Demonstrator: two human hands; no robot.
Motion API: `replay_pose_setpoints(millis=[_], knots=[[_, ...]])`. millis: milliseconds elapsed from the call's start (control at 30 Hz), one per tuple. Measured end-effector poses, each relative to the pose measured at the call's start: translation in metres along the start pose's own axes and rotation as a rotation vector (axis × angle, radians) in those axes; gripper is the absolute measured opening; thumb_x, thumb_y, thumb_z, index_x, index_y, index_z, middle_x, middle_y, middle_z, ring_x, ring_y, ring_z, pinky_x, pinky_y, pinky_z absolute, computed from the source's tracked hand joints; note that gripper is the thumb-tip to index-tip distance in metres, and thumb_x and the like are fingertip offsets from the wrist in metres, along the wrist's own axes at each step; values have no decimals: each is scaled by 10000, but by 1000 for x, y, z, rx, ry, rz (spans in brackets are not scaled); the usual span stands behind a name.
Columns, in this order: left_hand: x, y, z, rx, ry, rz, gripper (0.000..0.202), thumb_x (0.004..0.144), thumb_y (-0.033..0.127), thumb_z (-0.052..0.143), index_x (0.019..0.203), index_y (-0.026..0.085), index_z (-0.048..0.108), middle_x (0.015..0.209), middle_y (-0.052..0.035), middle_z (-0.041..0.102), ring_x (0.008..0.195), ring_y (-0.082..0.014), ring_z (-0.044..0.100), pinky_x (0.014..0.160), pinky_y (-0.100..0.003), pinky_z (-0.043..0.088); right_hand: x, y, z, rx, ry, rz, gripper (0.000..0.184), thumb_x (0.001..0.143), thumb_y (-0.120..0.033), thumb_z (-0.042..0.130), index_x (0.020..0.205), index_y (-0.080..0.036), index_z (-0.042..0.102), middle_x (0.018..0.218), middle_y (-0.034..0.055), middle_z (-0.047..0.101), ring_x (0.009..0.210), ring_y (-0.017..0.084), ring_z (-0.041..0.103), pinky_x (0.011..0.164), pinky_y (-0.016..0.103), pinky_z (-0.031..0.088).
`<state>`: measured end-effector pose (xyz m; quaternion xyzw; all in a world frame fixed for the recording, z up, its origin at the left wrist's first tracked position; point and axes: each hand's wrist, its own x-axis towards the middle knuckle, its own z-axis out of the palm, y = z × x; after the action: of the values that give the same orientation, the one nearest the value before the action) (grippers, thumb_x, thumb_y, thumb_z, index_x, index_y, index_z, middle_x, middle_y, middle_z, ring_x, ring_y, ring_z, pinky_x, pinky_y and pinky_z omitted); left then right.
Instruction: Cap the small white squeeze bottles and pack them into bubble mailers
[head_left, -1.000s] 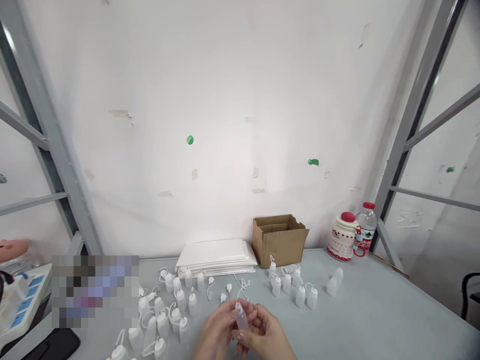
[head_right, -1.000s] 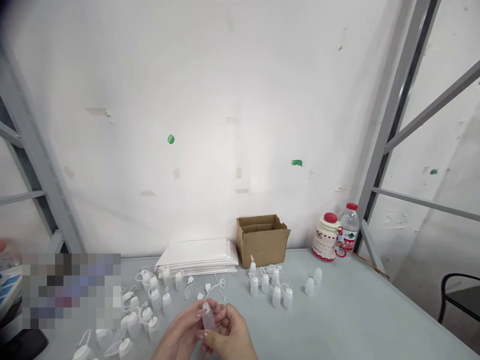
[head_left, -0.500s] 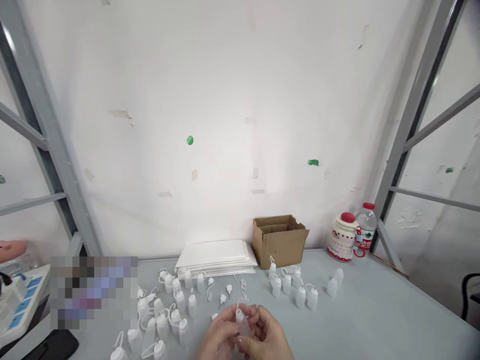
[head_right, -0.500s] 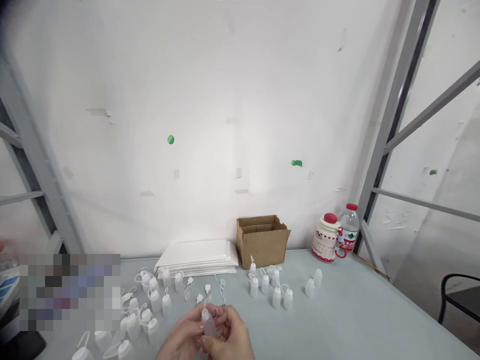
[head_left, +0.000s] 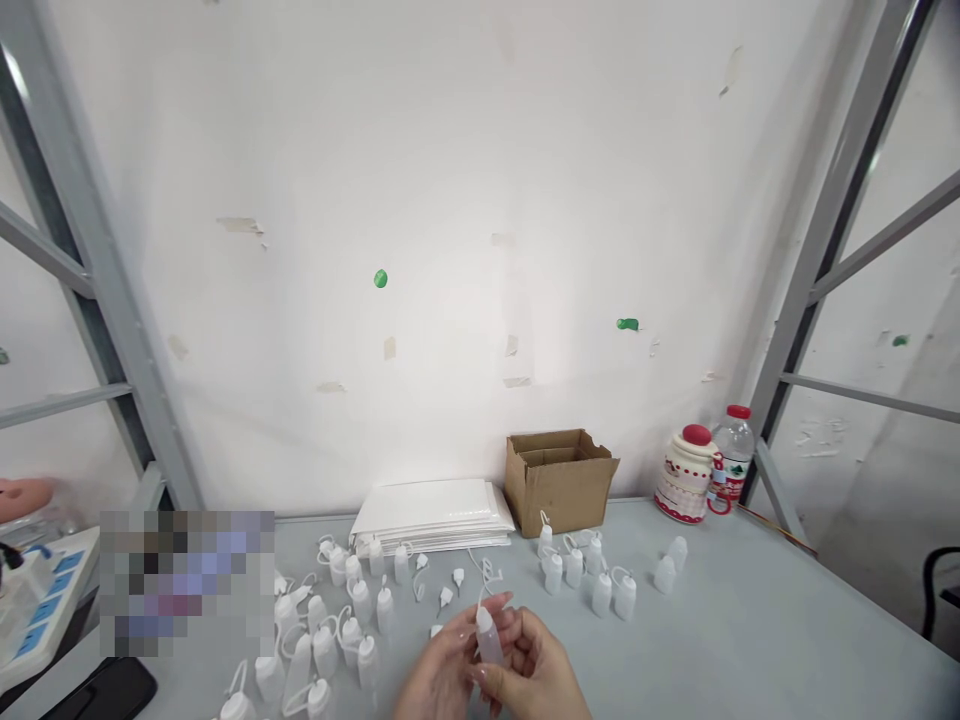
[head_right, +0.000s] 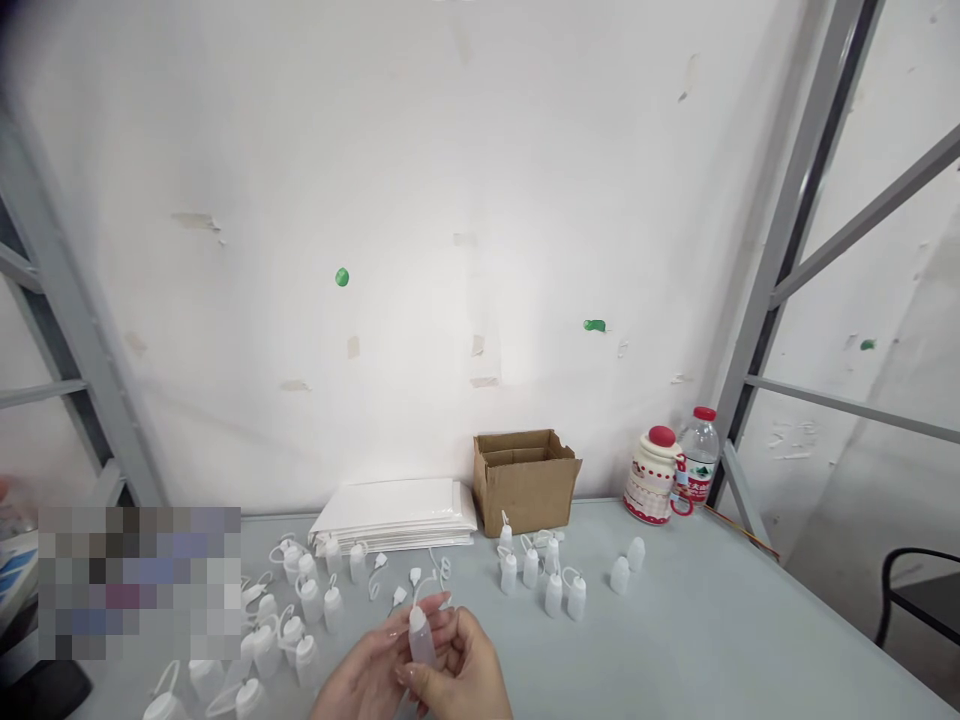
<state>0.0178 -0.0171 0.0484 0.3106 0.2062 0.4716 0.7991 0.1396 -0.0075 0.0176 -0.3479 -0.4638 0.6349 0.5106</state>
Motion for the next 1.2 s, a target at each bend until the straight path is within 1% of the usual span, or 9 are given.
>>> replay_pose_setpoints(millis=[100, 233, 300, 500, 700, 800, 933, 1033, 1200], knots=[[1, 0, 1, 3, 11, -7, 298, 715, 300, 538, 936, 180, 697, 879, -85, 683, 759, -195, 563, 539, -259, 338, -1, 2, 0, 0, 10, 3, 413, 504, -359, 794, 629, -192, 437, 569, -45, 595, 469, 94, 536, 425, 206, 410], [2, 0, 3, 14, 4, 19, 240, 702, 258, 550, 867, 170, 700, 784, -65, 674, 573, -133, 516, 517, -255, 330, -2, 4, 1, -2, 29, 33, 423, 481, -346, 806, 666, -190, 459, 599, -44, 601, 463, 90, 528, 416, 204, 402], [1, -1, 5, 24, 4, 29, 217, 695, 234, 547, 843, 168, 691, 765, -55, 663, 542, -117, 492, 502, -246, 319, -2, 4, 2, -3, 28, 36, 422, 479, -338, 808, 666, -189, 459, 598, -44, 599, 464, 87, 523, 413, 198, 393], [-2, -3, 5, 51, 6, 45, 165, 668, 193, 544, 766, 157, 672, 785, -56, 650, 615, -137, 518, 518, -242, 319, -3, 0, 5, -4, 29, 43, 414, 477, -299, 814, 637, -187, 449, 535, -77, 551, 442, 73, 503, 422, 189, 388], [2, -4, -2, -3, 22, 12, 324, 689, 282, 545, 961, 168, 678, 840, -80, 675, 649, -167, 532, 538, -265, 338, -1, -4, 3, -6, 1, 35, 412, 480, -326, 813, 643, -184, 462, 535, -61, 569, 420, 84, 510, 411, 206, 402], [2, -2, -1, -18, 4, 3, 305, 703, 301, 543, 935, 176, 697, 858, -82, 686, 684, -179, 545, 548, -266, 339, -1, -3, 2, 8, 0, 31, 423, 469, -326, 819, 632, -187, 455, 543, -62, 566, 419, 83, 508, 417, 209, 405], [0, 1, 2, -39, -8, -8, 277, 717, 282, 538, 909, 171, 705, 833, -77, 694, 646, -162, 548, 530, -260, 327, -1, -1, 2, 10, 3, 27, 415, 481, -332, 815, 658, -183, 471, 565, -56, 576, 448, 86, 517, 437, 212, 411], [0, 0, 2, -29, 4, -3, 251, 713, 265, 543, 882, 169, 701, 803, -72, 689, 661, -172, 565, 515, -258, 323, -2, 0, 1, -2, 1, 29, 419, 479, -337, 814, 673, -186, 474, 561, -57, 574, 451, 91, 520, 435, 211, 408], [0, -4, 2, -2, -1, 6, 201, 714, 255, 521, 817, 171, 671, 778, -53, 664, 643, -159, 558, 485, -248, 301, -2, -1, 4, 0, 14, 40, 420, 471, -306, 816, 630, -189, 446, 529, -75, 545, 416, 77, 498, 418, 203, 399]])
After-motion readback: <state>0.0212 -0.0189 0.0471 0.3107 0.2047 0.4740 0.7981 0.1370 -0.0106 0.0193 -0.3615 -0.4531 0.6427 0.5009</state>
